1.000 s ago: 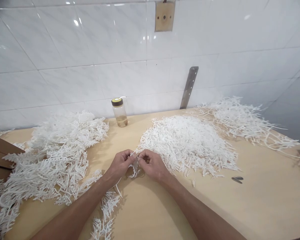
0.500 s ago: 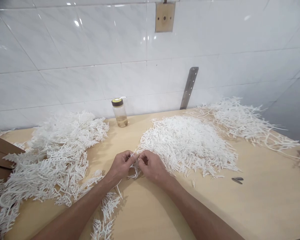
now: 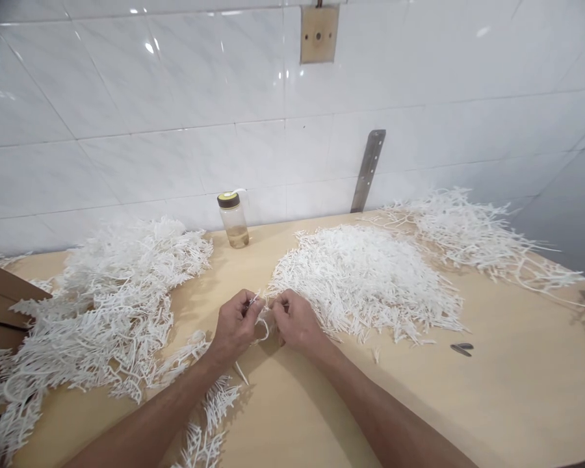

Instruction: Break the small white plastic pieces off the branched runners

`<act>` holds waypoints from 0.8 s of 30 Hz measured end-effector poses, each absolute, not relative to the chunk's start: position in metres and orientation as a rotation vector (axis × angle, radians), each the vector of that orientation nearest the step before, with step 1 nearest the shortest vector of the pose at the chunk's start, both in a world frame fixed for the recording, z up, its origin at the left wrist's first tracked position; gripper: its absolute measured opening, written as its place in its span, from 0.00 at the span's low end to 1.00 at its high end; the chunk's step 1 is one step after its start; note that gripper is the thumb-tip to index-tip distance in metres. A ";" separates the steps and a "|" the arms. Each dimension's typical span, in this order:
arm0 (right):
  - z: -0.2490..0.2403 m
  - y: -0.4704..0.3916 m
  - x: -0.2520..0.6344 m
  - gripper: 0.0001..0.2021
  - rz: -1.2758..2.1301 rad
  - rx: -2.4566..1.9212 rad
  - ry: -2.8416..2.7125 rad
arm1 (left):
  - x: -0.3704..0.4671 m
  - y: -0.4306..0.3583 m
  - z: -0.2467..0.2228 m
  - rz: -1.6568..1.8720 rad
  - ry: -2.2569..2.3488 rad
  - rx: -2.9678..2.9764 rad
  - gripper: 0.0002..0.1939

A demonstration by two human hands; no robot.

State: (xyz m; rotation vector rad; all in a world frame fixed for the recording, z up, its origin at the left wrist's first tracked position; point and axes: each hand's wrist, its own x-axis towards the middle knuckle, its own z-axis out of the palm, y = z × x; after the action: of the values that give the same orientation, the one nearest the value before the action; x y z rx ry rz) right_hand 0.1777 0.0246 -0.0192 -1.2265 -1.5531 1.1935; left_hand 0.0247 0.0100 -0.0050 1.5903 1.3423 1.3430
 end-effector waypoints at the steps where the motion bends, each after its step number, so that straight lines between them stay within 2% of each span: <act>1: -0.019 0.025 0.178 0.04 1.181 -1.243 -1.505 | 0.025 0.011 -0.004 1.338 1.327 1.558 0.14; 12: -0.023 0.025 0.180 0.12 1.048 -1.279 -1.291 | 0.020 0.018 -0.006 1.261 1.221 1.175 0.19; 18: -0.021 0.016 0.177 0.11 0.666 -1.138 -1.658 | 0.022 0.016 0.000 1.293 1.265 1.156 0.17; 24: -0.022 0.014 0.173 0.08 0.539 -1.070 -1.827 | 0.023 0.015 0.002 1.289 1.287 1.181 0.17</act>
State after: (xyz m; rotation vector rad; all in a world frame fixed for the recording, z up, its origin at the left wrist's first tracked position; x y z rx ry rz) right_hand 0.1734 0.0141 -0.0222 -1.0695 -1.8274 0.5388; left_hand 0.0228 0.0150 0.0021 1.1814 1.2872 1.2891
